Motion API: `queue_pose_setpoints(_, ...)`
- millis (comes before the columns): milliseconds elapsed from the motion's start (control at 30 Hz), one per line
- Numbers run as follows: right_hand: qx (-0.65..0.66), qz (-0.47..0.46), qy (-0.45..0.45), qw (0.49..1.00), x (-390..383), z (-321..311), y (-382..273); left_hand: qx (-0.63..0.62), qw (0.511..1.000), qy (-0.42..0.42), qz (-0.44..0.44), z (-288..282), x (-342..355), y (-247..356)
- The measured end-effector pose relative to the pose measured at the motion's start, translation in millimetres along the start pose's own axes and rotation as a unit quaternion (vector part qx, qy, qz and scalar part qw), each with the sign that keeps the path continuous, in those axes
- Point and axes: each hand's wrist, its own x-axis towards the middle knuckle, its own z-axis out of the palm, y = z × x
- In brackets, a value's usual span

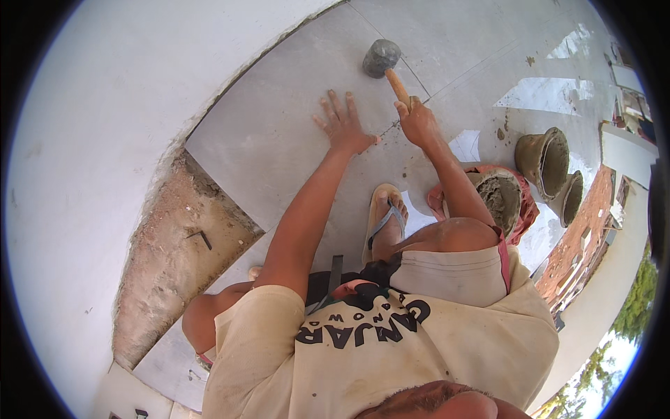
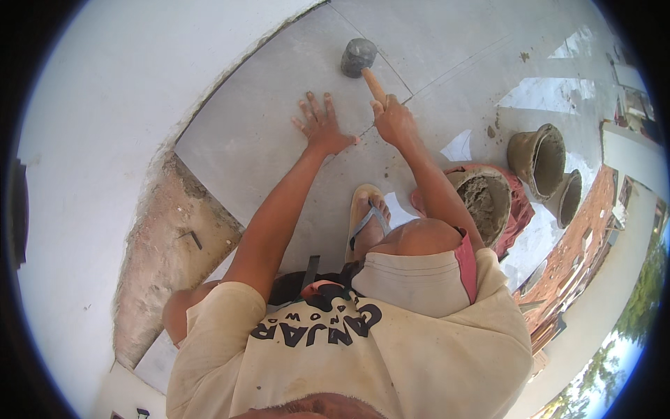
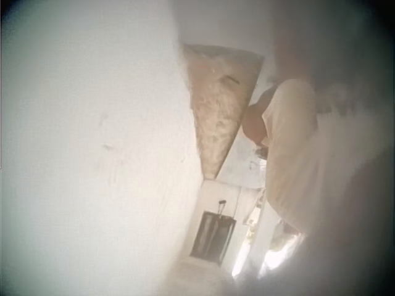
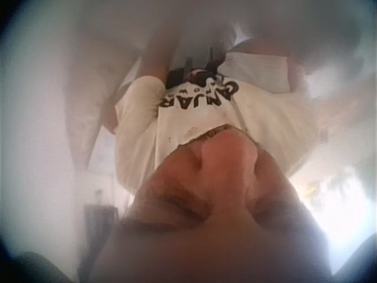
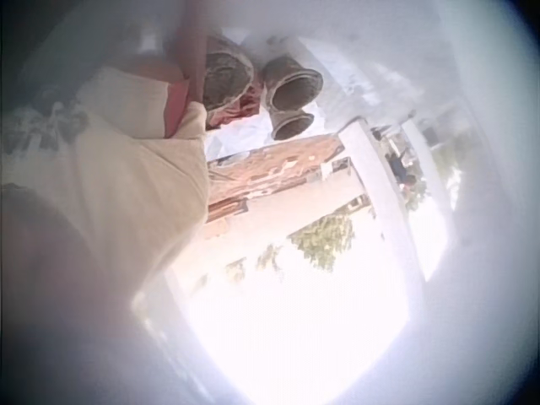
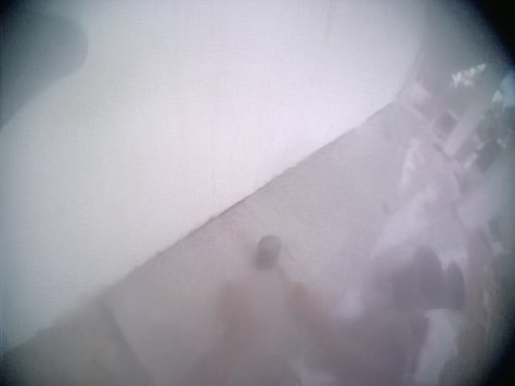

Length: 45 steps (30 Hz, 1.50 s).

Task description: The person spreads cement on a floor section using a trowel, places a large ceramic tile, and secures it by tapping with a rubber mallet. They wipe the tile surface with a cloth and continue tapping to ensure it is level.

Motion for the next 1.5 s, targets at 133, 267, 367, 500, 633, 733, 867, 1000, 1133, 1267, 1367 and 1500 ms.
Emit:
queue_pose_setpoints(133, -0.047, 0.041, -0.014, 0.998, -8.7, 17.3, 20.3, 0.020, 0.999, -0.035, 0.005, -2.8, -7.9, 6.0)
queue_pose_setpoints(267, -0.034, 0.055, -0.005, 0.998, -3.3, 22.4, 15.0, 0.004, 0.998, 0.025, 0.054, 2.4, -6.2, -5.1)
queue_pose_setpoints(367, -0.026, 0.056, 0.009, 0.998, -0.6, 28.2, 20.9, 0.006, 0.994, 0.050, 0.097, 7.1, -11.5, -33.9)
queue_pose_setpoints(500, -0.007, 0.063, 0.020, 0.998, 0.4, 28.3, 30.1, 0.040, 0.993, 0.070, 0.083, -17.7, -19.7, -72.6)
queue_pose_setpoints(633, 0.044, 0.039, 0.032, 0.998, 0.5, 19.6, 23.5, 0.064, 0.988, 0.131, 0.054, -22.8, -11.9, -108.3)
queue_pose_setpoints(733, 0.082, 0.017, 0.052, 0.995, 10.9, 10.7, 38.3, 0.101, 0.982, 0.136, 0.079, -19.8, -0.7, -104.4)
queue_pose_setpoints(867, 0.138, 0.039, 0.061, 0.988, 29.8, -19.6, 52.0, 0.133, 0.960, 0.144, 0.198, -20.2, 36.4, -67.4)
queue_pose_setpoints(1000, 0.133, 0.047, 0.149, 0.979, 46.2, -78.9, 59.2, 0.134, 0.917, 0.146, 0.347, -1.8, 70.3, 9.9)
queue_pose_setpoints(1133, 0.135, 0.079, 0.229, 0.961, 48.5, -129.7, 50.5, 0.144, 0.901, 0.129, 0.389, 19.5, 84.9, 85.0)
queue_pose_setpoints(1267, 0.095, 0.094, 0.272, 0.953, 53.5, -117.7, 53.3, 0.158, 0.898, 0.127, 0.391, 39.2, 105.7, 100.5)
queue_pose_setpoints(1367, -0.009, 0.126, 0.164, 0.978, 68.2, -75.5, 130.1, 0.151, 0.899, 0.106, 0.397, 48.4, 103.4, 113.6)
queue_pose_setpoints(1500, -0.005, 0.063, 0.113, 0.992, 87.2, -139.0, 106.2, 0.182, 0.897, 0.116, 0.386, 42.9, 104.3, 106.4)
